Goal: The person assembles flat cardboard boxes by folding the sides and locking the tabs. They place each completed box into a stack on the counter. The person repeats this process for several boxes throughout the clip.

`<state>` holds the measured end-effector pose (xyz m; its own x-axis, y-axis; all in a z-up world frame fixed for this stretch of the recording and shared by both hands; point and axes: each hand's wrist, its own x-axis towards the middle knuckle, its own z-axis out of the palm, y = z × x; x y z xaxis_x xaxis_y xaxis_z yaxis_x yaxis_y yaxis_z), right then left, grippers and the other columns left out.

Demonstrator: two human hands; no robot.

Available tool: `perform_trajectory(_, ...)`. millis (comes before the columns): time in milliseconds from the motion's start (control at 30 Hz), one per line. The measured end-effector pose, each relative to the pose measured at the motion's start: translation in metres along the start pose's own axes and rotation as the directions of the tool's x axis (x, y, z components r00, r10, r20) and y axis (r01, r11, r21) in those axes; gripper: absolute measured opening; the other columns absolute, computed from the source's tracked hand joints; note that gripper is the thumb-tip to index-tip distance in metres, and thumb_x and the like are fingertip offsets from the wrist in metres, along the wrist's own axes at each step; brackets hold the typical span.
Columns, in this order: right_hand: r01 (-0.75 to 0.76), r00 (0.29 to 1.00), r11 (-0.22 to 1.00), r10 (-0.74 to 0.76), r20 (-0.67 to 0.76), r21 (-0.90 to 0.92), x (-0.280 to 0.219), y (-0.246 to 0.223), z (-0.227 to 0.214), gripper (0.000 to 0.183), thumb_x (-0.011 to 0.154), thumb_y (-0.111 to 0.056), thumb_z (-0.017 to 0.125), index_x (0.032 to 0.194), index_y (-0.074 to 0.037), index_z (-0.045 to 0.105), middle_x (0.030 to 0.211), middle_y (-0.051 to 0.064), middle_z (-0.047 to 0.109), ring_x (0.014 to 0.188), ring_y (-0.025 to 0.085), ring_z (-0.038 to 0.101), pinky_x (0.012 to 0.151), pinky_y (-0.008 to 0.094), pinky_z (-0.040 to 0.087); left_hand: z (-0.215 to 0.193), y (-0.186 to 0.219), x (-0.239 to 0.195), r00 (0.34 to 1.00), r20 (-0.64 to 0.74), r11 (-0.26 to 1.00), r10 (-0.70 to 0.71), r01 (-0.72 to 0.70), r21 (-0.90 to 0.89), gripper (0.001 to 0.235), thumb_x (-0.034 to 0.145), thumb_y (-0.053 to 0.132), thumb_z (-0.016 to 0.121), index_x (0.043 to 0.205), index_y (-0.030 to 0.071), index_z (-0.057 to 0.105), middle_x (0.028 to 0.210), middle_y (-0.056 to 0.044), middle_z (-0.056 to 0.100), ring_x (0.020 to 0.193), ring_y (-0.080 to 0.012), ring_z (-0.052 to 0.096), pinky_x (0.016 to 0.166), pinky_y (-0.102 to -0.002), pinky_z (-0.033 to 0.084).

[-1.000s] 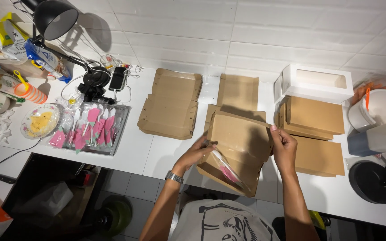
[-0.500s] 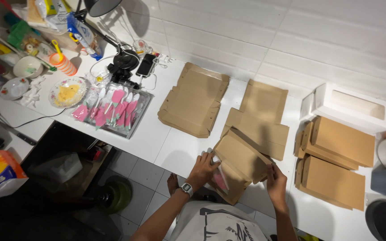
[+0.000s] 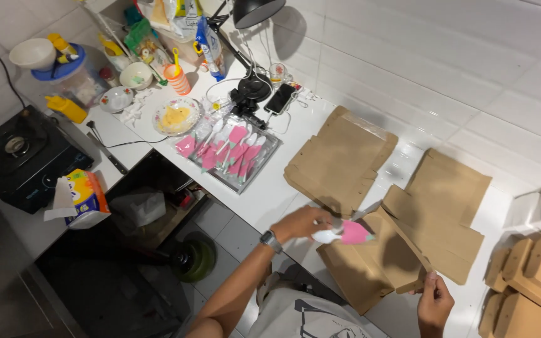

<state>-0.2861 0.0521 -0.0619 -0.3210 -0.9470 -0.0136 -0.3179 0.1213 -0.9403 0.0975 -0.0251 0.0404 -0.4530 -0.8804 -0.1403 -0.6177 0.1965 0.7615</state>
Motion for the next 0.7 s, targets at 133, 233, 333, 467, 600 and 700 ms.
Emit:
perform_trajectory(133,0.057,0.998,0.998,-0.057,-0.02,-0.04,0.001,0.005,0.015,0.049,0.125,-0.028,0.047,0.09,0.002,0.065,0.066,0.014,0.061,0.068,0.017,0.054,0.07,0.027,0.04,-0.101,-0.061,-0.032,0.949,-0.058,0.946,-0.309,0.301,-0.123,0.015,0.093,0.026,0.067,0.1,0.017,0.077,0.112,-0.003,0.071,0.085,-0.0186,0.067,0.056,-0.028,0.056)
perform_trajectory(233,0.096,0.986,0.989,-0.11,-0.124,-0.11,0.008,0.033,0.027,0.043,0.127,-0.03,0.048,0.103,0.0,0.066,0.082,0.011,0.06,0.079,0.019,0.051,0.076,0.03,0.04,-0.164,-0.124,-0.029,0.9,-0.28,0.911,-0.333,0.384,0.152,0.003,0.087,0.016,0.076,0.088,0.019,0.077,0.092,-0.002,0.072,0.07,-0.0161,0.065,0.056,-0.028,0.049)
perform_trajectory(333,0.13,0.955,0.97,-0.179,-0.238,-0.207,0.022,0.074,0.042,0.046,0.13,-0.038,0.043,0.125,0.002,0.065,0.111,0.017,0.061,0.106,0.03,0.053,0.092,0.04,0.041,-0.219,-0.191,-0.012,0.902,-0.336,0.825,-0.272,0.398,0.401,0.005,0.082,0.015,0.08,0.083,0.018,0.076,0.084,0.0,0.074,0.075,-0.0168,0.069,0.061,-0.03,0.054)
perform_trajectory(467,-0.016,0.962,0.991,-0.021,-0.271,-0.136,0.015,0.063,0.06,0.061,0.134,-0.046,0.033,0.109,0.004,0.056,0.097,0.022,0.064,0.093,0.031,0.058,0.089,0.043,0.045,-0.261,-0.284,0.035,0.941,-0.266,0.593,-0.21,0.339,0.731,0.007,0.081,0.025,0.082,0.082,0.019,0.08,0.083,-0.01,0.073,0.075,-0.0317,0.071,0.058,-0.041,0.057)
perform_trajectory(600,-0.125,0.948,0.983,0.079,-0.307,-0.134,0.001,0.043,0.071,0.045,0.128,-0.035,0.033,0.101,-0.001,0.046,0.097,0.012,0.047,0.095,0.027,0.042,0.09,0.042,0.036,-0.259,-0.325,0.064,0.969,-0.246,0.604,-0.028,0.213,0.768,0.029,0.085,0.026,0.079,0.112,0.019,0.072,0.111,-0.012,0.066,0.1,-0.0321,0.064,0.074,-0.044,0.059)
perform_trajectory(700,-0.084,0.931,0.991,0.042,-0.363,-0.102,-0.01,0.023,0.082,0.052,0.132,-0.036,0.031,0.095,-0.001,0.04,0.092,0.01,0.042,0.092,0.024,0.037,0.086,0.04,0.034,-0.238,-0.266,0.065,0.916,-0.347,0.406,0.2,0.245,0.881,0.053,0.088,0.025,0.069,0.138,0.018,0.054,0.149,-0.029,0.042,0.139,-0.0486,0.039,0.104,-0.062,0.042)
